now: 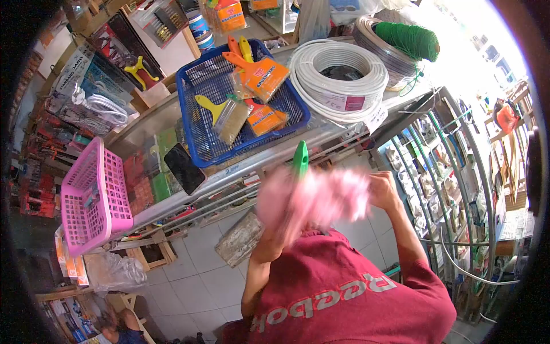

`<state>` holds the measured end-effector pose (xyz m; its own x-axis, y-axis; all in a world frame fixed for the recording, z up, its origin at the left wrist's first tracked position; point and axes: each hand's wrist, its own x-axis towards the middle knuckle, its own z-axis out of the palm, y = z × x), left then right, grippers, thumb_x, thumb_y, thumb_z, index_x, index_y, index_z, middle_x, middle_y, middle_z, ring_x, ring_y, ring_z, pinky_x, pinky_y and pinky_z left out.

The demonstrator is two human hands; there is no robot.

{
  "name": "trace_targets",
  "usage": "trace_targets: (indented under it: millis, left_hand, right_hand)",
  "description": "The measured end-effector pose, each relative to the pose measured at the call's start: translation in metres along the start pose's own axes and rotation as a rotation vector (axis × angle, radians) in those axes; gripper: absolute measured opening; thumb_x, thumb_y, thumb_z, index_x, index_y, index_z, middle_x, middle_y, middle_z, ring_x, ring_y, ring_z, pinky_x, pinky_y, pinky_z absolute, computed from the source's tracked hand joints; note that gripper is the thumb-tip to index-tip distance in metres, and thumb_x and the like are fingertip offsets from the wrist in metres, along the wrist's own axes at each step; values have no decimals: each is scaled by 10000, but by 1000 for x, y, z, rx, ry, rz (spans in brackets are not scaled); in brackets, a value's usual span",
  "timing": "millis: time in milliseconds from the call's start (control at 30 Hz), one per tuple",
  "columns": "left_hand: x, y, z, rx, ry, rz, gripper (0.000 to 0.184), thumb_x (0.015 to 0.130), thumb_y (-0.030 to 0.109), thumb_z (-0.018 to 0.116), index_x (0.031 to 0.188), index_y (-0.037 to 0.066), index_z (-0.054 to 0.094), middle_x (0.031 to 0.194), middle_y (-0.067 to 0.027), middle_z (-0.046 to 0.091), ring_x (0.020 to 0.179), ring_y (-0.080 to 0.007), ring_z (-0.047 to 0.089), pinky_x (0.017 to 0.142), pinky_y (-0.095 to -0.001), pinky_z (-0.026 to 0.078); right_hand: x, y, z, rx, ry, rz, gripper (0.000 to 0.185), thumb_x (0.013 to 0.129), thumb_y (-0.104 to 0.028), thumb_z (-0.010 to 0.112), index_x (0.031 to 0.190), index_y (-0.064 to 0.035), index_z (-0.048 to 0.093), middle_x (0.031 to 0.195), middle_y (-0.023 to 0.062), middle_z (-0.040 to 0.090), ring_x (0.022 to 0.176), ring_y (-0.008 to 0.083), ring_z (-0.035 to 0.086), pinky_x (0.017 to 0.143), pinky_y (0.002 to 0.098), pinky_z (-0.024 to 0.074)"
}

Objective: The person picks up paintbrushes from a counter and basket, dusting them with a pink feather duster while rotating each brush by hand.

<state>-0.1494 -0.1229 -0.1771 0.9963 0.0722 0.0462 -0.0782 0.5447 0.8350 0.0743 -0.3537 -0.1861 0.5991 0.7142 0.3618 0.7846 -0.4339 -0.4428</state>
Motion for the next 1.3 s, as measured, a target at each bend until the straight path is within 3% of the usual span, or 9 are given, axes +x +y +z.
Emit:
trace_targets:
  millis: [200, 267, 367, 567, 633, 967, 1067, 1133, 1300]
  left_hand:
    - [5, 9, 13, 272, 206, 84, 591, 828, 17, 551, 1378, 47, 336, 994, -46, 441, 862, -119, 440, 867, -266, 390]
    - [7, -4, -5, 1280, 201, 393, 616, 809, -11, 528, 1386, 48, 321, 984, -44, 431, 849, -125, 432, 851, -264, 393]
    - [5, 10, 10, 421, 257, 67, 588, 800, -9, 533, 1358, 14, 351, 1207, -109, 441, 1117, -187, 437, 951, -268, 345]
    - [7, 0, -9, 1390, 166, 459, 726, 731, -7, 518, 1412, 50, 277, 1110, -72, 440, 872, -148, 433, 808, -240, 379]
    - [9, 16, 17, 602, 315, 147, 694, 717, -16, 503, 1386, 33, 325, 1147, -137, 431, 940, -216, 444, 851, -257, 349]
    - [23, 14, 0, 909, 81, 371, 618, 733, -31, 501, 1335, 24, 375, 1369, -155, 339, 1136, -287, 408, 913, -347, 347]
    - [10, 6, 15, 869, 286, 338, 666, 770, -28, 513, 1393, 81, 302, 1181, -46, 460, 843, -115, 450, 734, -251, 404]
    - [7, 4, 31, 369, 388, 51, 677, 765, -27, 520, 1395, 88, 299, 1160, -41, 465, 844, -114, 453, 729, -251, 409]
    - [27, -1, 17, 399, 291, 147, 704, 728, 12, 560, 1383, 75, 311, 1129, -45, 470, 822, -120, 470, 718, -250, 419]
  right_hand:
    - [12, 10, -8, 95, 103, 81, 146, 550, -138, 693, 652, -69, 614, 558, 85, 565, 514, 271, 562, 500, 358, 448]
    - [11, 28, -13, -64, -78, -145, 184, 560, -144, 698, 714, -58, 647, 588, 91, 592, 528, 258, 583, 516, 357, 459]
    - [26, 14, -25, -3, 121, 92, 82, 600, -142, 679, 608, -106, 605, 528, 89, 541, 480, 269, 544, 483, 352, 431]
    - [20, 8, -19, -91, 11, -6, 194, 665, -190, 695, 614, -39, 585, 509, 109, 520, 482, 318, 529, 485, 364, 430]
    - [26, -3, -22, 18, 136, 132, 215, 667, -180, 689, 569, -54, 546, 488, 104, 491, 472, 317, 519, 484, 368, 427]
    - [8, -2, -23, 74, 114, -21, 56, 643, -97, 643, 683, -58, 651, 622, 117, 616, 523, 265, 589, 500, 354, 443]
    - [-1, 9, -15, -156, -24, 77, 42, 661, -90, 618, 656, -50, 628, 560, 114, 550, 510, 338, 533, 493, 352, 441]
    - [-5, 9, -12, 84, 81, 139, 99, 650, -142, 675, 663, -50, 644, 612, 117, 605, 525, 238, 605, 496, 325, 461]
    - [-6, -14, -17, 29, -33, -111, 240, 530, -180, 686, 767, -182, 644, 641, 14, 595, 617, 233, 595, 556, 360, 475]
